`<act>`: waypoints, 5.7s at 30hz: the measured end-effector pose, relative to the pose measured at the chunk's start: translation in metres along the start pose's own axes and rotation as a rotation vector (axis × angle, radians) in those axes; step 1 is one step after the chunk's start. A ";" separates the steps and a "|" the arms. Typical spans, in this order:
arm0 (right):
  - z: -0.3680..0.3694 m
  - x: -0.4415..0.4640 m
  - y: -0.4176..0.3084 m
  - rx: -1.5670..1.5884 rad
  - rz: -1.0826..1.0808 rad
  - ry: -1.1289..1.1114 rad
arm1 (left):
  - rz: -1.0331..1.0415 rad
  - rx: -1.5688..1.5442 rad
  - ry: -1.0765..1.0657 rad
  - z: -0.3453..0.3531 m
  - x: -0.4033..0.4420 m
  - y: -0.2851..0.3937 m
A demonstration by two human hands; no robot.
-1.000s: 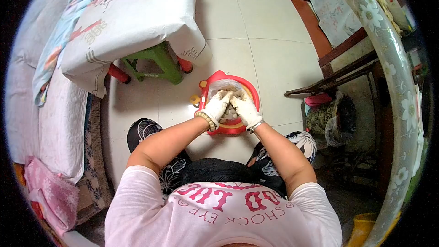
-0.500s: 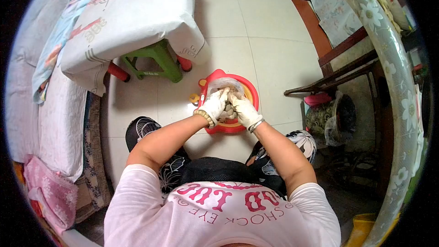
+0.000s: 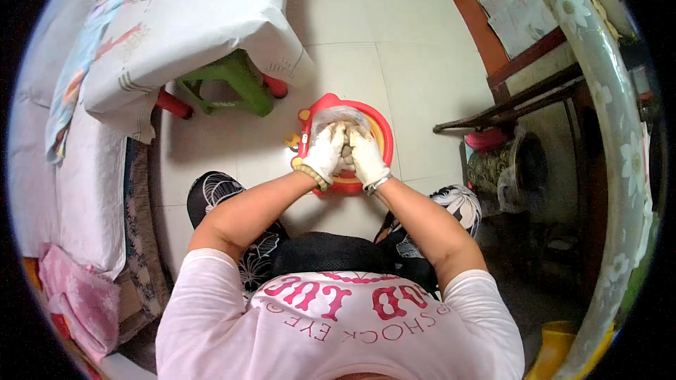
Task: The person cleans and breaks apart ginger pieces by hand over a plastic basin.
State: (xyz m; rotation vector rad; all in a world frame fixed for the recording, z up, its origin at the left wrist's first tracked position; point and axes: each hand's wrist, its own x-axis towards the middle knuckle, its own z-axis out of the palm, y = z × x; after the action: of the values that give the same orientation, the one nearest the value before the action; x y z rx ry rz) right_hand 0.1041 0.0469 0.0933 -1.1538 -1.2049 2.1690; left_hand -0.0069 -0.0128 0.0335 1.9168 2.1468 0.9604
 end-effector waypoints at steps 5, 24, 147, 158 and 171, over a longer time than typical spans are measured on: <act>-0.016 0.009 -0.005 0.219 0.123 -0.178 | -0.718 -1.220 -0.181 -0.035 0.024 0.025; -0.024 0.017 -0.016 0.365 0.174 -0.275 | -0.575 -1.480 -0.378 -0.031 0.018 0.000; -0.023 0.046 0.042 -1.192 -0.918 0.076 | -0.302 0.127 -0.402 -0.015 0.009 0.007; -0.007 0.020 -0.005 -0.047 0.068 0.052 | -0.708 -0.887 -0.180 0.021 0.004 -0.043; -0.015 0.028 -0.005 -0.158 0.066 -0.073 | -0.508 -0.782 -0.264 -0.004 0.012 -0.025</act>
State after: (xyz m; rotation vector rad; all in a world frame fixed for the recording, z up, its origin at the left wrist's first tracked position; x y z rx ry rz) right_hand 0.0998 0.0752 0.0801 -1.2022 -1.4103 2.2145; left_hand -0.0322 -0.0036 0.0277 1.0022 1.6151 1.1173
